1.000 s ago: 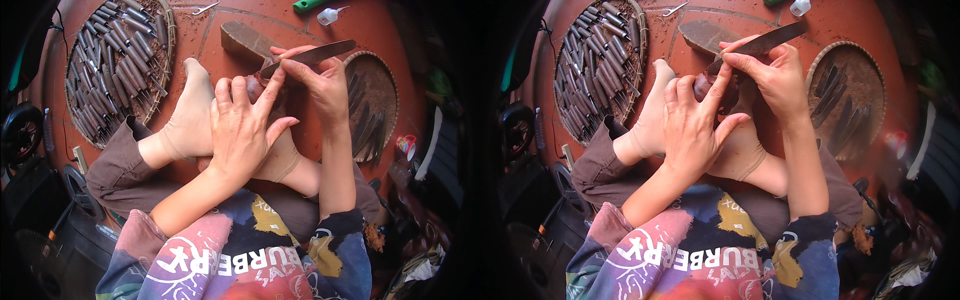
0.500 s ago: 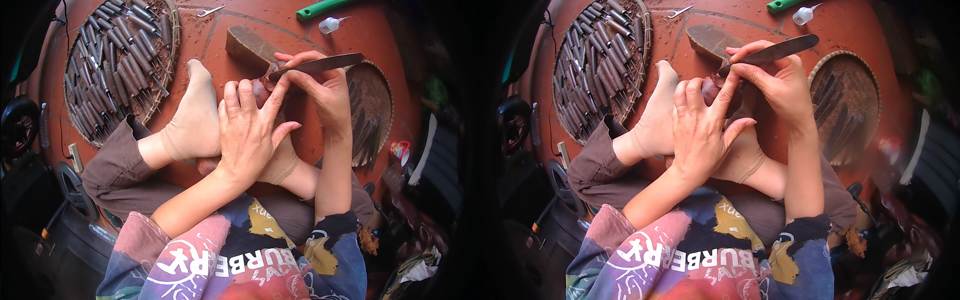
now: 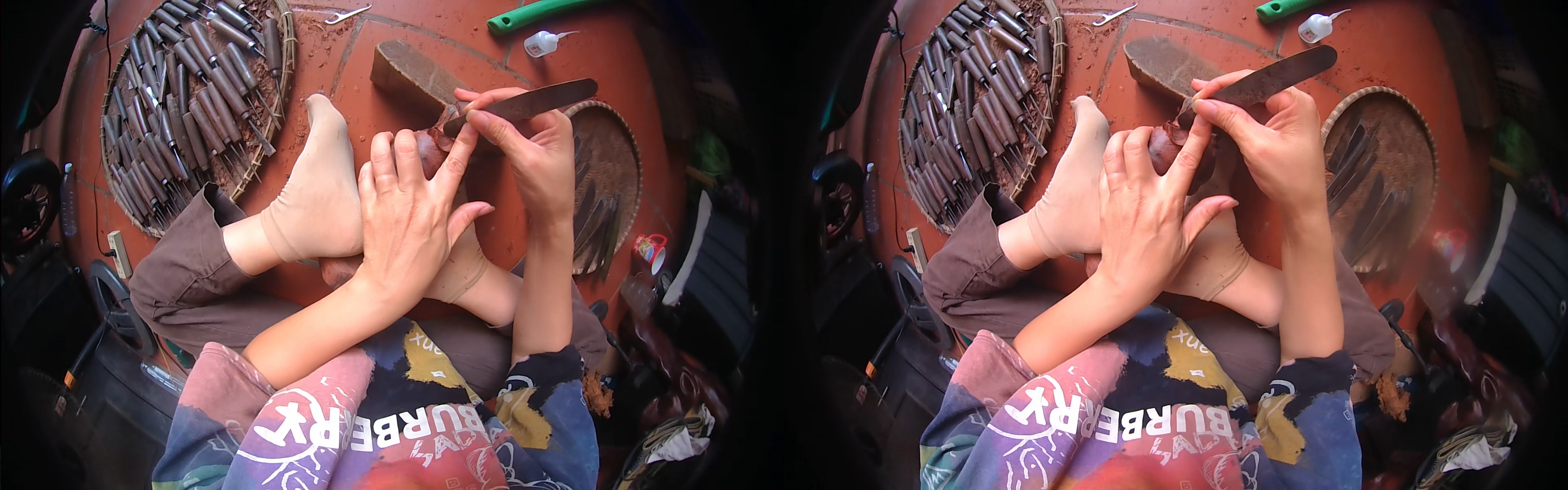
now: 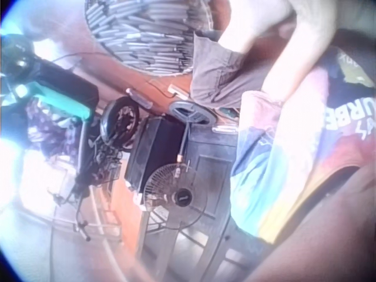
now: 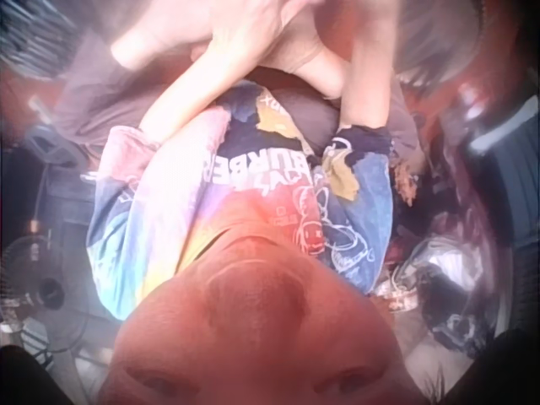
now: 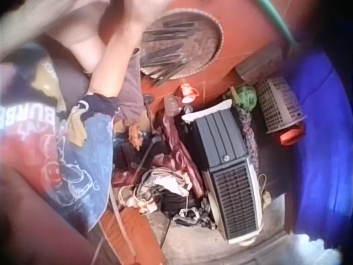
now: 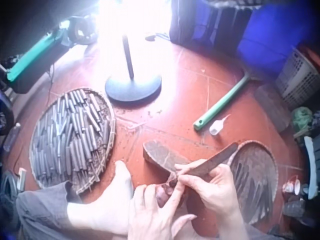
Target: The person sits cross-legged on the floor and carves a reddish-brown wooden object using a small knife. They hold the object with their left hand and use the knife with their right hand to shape and refine its surface.
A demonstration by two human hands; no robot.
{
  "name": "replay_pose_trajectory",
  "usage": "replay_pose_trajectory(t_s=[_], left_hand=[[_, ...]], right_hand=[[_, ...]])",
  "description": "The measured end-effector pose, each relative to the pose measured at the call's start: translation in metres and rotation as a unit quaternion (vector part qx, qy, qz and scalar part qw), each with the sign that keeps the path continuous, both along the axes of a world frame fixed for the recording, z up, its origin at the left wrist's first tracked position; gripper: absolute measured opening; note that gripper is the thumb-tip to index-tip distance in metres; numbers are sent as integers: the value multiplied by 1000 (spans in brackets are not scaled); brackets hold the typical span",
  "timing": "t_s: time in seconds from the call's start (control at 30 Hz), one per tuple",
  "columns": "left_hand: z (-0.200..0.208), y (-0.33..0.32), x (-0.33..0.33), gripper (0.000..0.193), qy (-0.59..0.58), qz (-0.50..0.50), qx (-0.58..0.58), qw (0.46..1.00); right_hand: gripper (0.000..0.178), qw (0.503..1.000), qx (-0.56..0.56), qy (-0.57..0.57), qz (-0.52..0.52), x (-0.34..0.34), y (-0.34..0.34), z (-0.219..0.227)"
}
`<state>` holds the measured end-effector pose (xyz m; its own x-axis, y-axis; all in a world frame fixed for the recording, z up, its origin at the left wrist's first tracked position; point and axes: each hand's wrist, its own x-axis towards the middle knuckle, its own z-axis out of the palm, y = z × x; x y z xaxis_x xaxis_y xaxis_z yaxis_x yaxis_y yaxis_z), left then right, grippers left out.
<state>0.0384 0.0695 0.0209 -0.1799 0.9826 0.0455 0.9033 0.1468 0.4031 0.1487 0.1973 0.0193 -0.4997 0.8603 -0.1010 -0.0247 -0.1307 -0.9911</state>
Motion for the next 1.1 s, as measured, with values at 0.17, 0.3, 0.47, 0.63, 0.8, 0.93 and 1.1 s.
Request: replay_pose_trajectory(t_s=[0.17,0.3,0.47,0.63,0.8,0.93,1.1], left_hand=[[7,-15,-12,84,-70,-29,11,997],[5,1,-3,80,-2,-1,-7,1000],[11,-7,-22,77,-91,-45,24,994],[10,-1,-11,77,-43,-17,3,999],[4,-2,-15,79,-44,-26,5,999],[8,2,-14,82,-66,-22,3,998],[5,0,-20,82,-71,-32,14,997]], right_hand=[[6,999,30,20,-9,0,-11,-4],[7,999,-18,0,-51,-5,-11,2],[5,999,11,15,-35,-4,-11,0],[5,996,-6,6,-86,-10,-18,-2],[9,998,24,5,-61,-7,-15,-2],[8,994,17,21,-110,-11,-22,-4],[6,993,76,-27,-86,-11,-23,-2]])
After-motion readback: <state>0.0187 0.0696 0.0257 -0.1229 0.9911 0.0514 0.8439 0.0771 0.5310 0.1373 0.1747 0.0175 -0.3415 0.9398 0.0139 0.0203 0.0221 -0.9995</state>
